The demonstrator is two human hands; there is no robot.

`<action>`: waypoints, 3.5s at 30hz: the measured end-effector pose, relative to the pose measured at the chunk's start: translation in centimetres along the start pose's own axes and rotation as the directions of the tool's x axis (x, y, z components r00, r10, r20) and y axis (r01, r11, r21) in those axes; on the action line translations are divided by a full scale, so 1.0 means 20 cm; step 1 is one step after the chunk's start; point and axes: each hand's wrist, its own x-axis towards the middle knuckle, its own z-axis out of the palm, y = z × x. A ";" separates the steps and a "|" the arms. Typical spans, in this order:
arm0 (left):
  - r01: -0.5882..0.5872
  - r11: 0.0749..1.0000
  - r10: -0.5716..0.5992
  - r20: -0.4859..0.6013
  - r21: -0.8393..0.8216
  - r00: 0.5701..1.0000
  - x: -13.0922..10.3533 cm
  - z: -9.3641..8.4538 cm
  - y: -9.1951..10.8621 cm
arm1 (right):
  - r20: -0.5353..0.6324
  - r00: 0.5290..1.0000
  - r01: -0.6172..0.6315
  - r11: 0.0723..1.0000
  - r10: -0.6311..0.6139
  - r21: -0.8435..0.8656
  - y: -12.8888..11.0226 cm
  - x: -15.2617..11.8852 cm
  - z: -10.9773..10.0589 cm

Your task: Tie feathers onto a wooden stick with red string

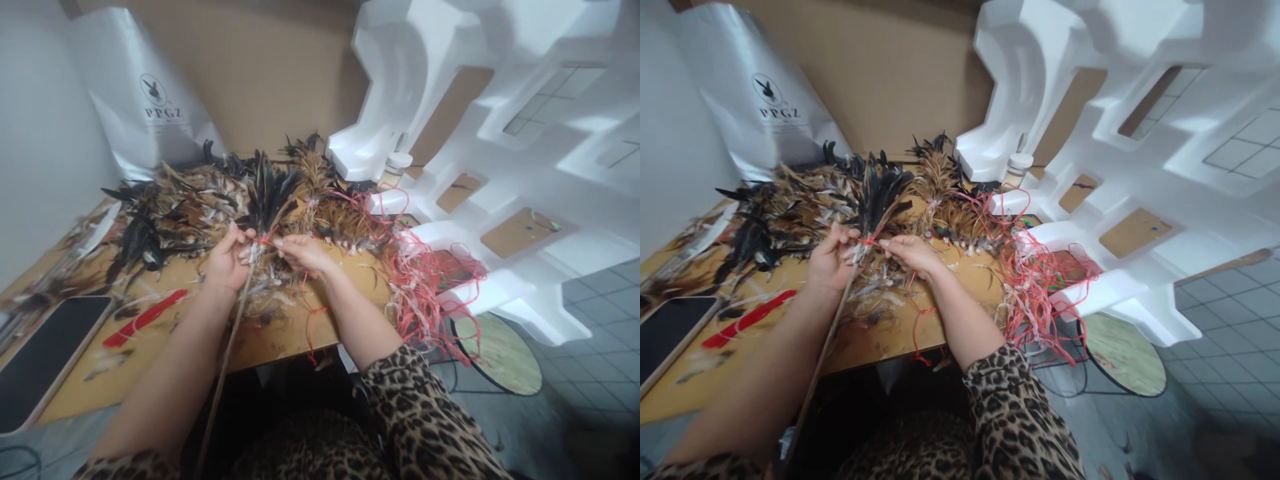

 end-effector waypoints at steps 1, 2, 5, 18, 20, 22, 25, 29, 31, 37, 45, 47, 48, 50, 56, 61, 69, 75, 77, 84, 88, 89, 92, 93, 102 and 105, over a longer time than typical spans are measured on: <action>0.006 1.000 -0.006 0.009 -0.005 1.000 0.00 0.00 0.00 | -0.002 1.000 0.025 0.998 -0.025 0.049 0.00 0.00 0.00; 0.005 1.000 -0.005 0.022 -0.002 1.000 0.00 0.00 -0.01 | -0.014 0.998 0.062 0.992 -0.061 0.107 0.00 0.00 0.01; 0.010 0.999 -0.014 0.069 0.048 0.998 0.01 0.00 -0.05 | -0.083 0.982 0.184 0.948 -0.168 0.258 0.00 0.01 0.02; -0.020 0.976 0.029 -0.041 0.218 0.999 -0.01 0.01 -0.07 | -0.169 0.978 0.162 0.949 -0.119 0.271 0.04 0.05 0.06; -0.034 0.974 0.045 -0.044 0.226 0.998 -0.01 0.01 -0.08 | -0.179 0.976 0.166 0.951 -0.121 0.261 0.04 0.05 0.05; -0.045 0.972 0.057 -0.045 0.230 0.997 -0.01 0.01 -0.08 | -0.188 0.976 0.156 0.952 -0.108 0.263 0.03 0.05 0.05; -0.048 0.972 0.064 -0.060 0.228 0.996 -0.01 0.01 -0.08 | -0.201 0.976 0.133 0.954 -0.080 0.268 0.02 0.04 0.04; -0.030 0.978 0.046 -0.070 0.207 0.996 0.00 0.00 -0.09 | -0.197 0.980 0.070 0.945 -0.006 0.320 0.04 0.05 0.03; 0.004 0.981 0.012 -0.079 0.195 0.997 0.01 -0.01 -0.10 | -0.178 0.979 -0.030 0.925 0.104 0.379 0.06 0.07 0.02; 0.032 0.988 -0.026 -0.043 0.149 0.999 0.02 -0.02 -0.09 | -0.009 0.971 -0.205 0.849 0.240 0.487 0.11 0.08 0.04; -0.046 0.972 0.027 0.084 0.229 0.996 -0.03 0.03 -0.07 | -0.022 0.993 -0.106 0.945 0.119 0.310 0.08 0.04 0.07; -0.024 0.976 0.005 0.087 0.218 0.996 -0.03 0.03 -0.07 | -0.068 0.994 -0.060 0.956 0.083 0.288 0.07 0.03 0.07; -0.008 0.977 -0.011 0.086 0.213 0.996 -0.03 0.03 -0.06 | -0.088 0.994 -0.038 0.961 0.064 0.275 0.06 0.03 0.07; 0.026 0.978 -0.043 0.075 0.208 0.996 -0.02 0.02 -0.06 | -0.114 0.993 0.000 0.966 0.030 0.258 0.05 0.03 0.06; 0.093 0.910 -0.128 0.061 0.403 0.990 0.01 -0.02 -0.08 | -0.216 0.976 0.072 0.977 -0.028 0.201 0.04 0.03 0.04; 0.082 0.853 -0.118 0.037 0.515 0.992 -0.01 -0.02 -0.09 | -0.250 0.967 0.100 0.981 -0.055 0.169 0.04 0.03 0.05; 0.195 0.821 -0.270 0.065 0.537 0.961 -0.01 -0.02 -0.08 | -0.220 0.974 0.091 0.985 -0.058 0.144 0.04 0.03 0.05; 0.200 0.815 -0.274 0.058 0.543 0.960 0.00 -0.05 -0.09 | -0.249 0.967 0.092 0.983 -0.050 0.159 0.04 0.04 0.05; 0.213 0.821 -0.287 0.061 0.530 0.956 0.00 -0.05 -0.09 | -0.269 0.962 0.098 0.983 -0.053 0.156 0.05 0.04 0.05; 0.274 0.849 -0.317 0.020 0.452 0.948 0.01 -0.05 -0.07 | -0.276 0.957 0.157 0.960 -0.090 0.232 0.03 0.06 -0.03; 0.239 0.880 -0.246 -0.038 0.411 0.969 0.04 -0.07 -0.05 | -0.472 0.876 0.202 0.963 -0.097 0.178 0.01 0.09 -0.18; 0.231 0.881 -0.232 -0.049 0.413 0.971 0.04 -0.08 -0.04 | -0.528 0.841 0.203 0.974 -0.122 0.097 0.01 0.10 -0.22; 0.218 0.881 -0.206 -0.075 0.419 0.976 0.05 -0.08 -0.05 | -0.616 0.741 0.125 0.956 -0.267 -0.264 0.04 0.13 -0.33; 0.215 0.883 -0.199 -0.082 0.418 0.977 0.05 -0.07 -0.05 | -0.609 0.727 0.077 0.919 -0.317 -0.387 0.06 0.13 -0.34; 0.191 0.891 -0.186 -0.052 0.411 0.981 0.06 -0.08 -0.05 | -0.575 0.733 -0.446 0.381 -0.363 -0.810 0.03 0.10 -0.26; 0.205 0.884 -0.214 -0.027 0.420 0.977 0.05 -0.08 -0.06 | -0.589 0.751 -0.527 0.267 -0.299 -0.807 0.01 0.13 -0.25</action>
